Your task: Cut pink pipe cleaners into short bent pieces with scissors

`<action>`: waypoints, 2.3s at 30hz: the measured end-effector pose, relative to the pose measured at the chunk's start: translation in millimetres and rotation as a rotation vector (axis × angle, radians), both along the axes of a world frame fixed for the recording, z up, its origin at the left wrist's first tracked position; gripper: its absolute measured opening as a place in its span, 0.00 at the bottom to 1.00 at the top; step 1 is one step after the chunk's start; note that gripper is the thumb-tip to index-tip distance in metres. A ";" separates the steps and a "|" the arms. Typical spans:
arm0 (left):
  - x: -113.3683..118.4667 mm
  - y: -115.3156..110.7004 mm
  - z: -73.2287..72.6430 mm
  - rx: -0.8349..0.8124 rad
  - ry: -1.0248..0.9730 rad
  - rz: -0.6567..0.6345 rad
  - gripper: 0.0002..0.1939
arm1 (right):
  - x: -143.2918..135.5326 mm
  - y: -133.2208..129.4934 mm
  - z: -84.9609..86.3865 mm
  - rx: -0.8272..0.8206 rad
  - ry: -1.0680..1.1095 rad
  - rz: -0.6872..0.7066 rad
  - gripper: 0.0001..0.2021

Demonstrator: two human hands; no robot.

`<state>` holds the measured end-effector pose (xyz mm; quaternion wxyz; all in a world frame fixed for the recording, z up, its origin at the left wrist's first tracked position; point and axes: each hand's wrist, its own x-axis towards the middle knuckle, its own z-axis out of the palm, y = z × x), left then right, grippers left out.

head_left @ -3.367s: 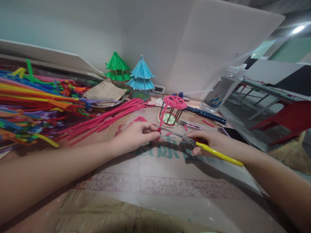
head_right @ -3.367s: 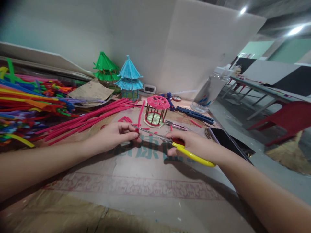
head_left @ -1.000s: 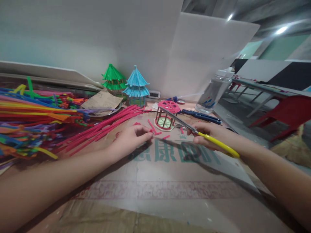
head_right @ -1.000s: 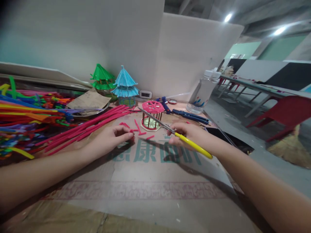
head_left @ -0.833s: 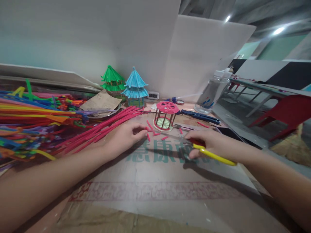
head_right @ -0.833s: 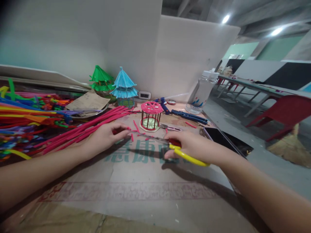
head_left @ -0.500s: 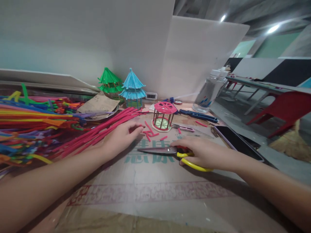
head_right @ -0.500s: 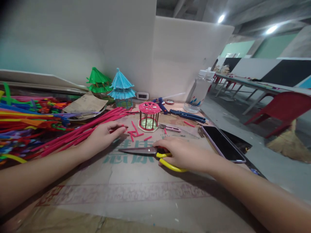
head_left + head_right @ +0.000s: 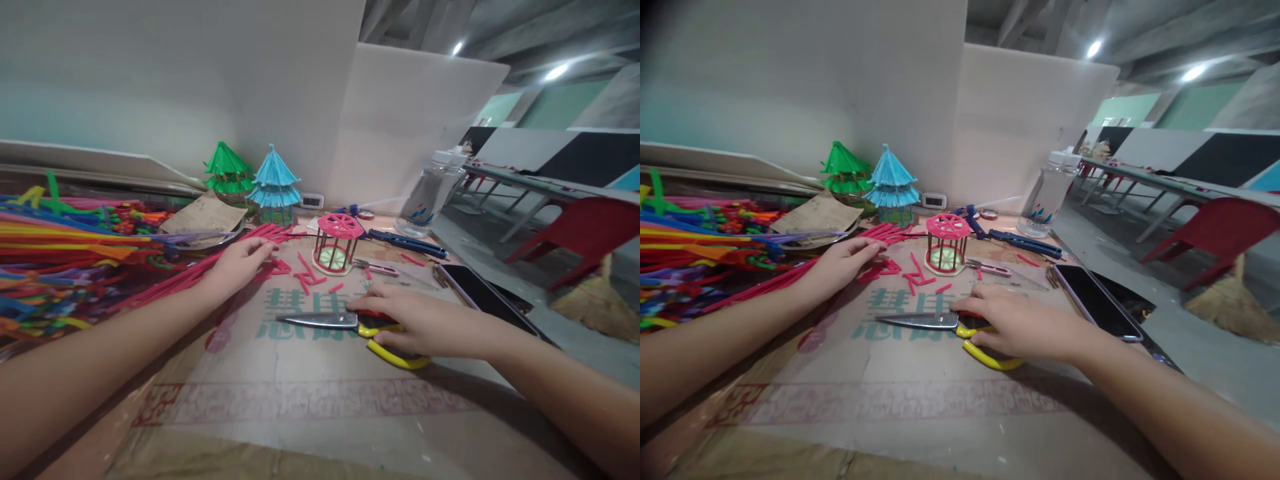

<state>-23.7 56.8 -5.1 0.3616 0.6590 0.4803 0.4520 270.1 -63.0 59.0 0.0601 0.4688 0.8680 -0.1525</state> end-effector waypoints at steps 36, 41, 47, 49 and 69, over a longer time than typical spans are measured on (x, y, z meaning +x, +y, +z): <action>20.1 -32.6 2.3 -0.119 -0.166 -0.184 0.16 | -119.5 83.1 -19.7 0.392 -0.226 -0.071 0.10; 22.3 -36.3 7.3 -0.106 -0.179 -0.200 0.16 | -108.5 76.5 -17.4 0.462 -0.172 -0.082 0.10; 23.7 -41.9 9.9 -0.079 -0.153 -0.240 0.16 | -90.8 60.9 -26.2 0.287 0.689 -0.155 0.05; 24.9 -45.0 10.1 -0.056 -0.088 -0.260 0.16 | -88.2 57.4 -35.2 0.105 0.971 -0.243 0.06; 25.0 -46.4 4.9 -0.095 0.018 -0.437 0.14 | -87.8 62.0 -51.5 -0.133 1.266 -0.333 0.09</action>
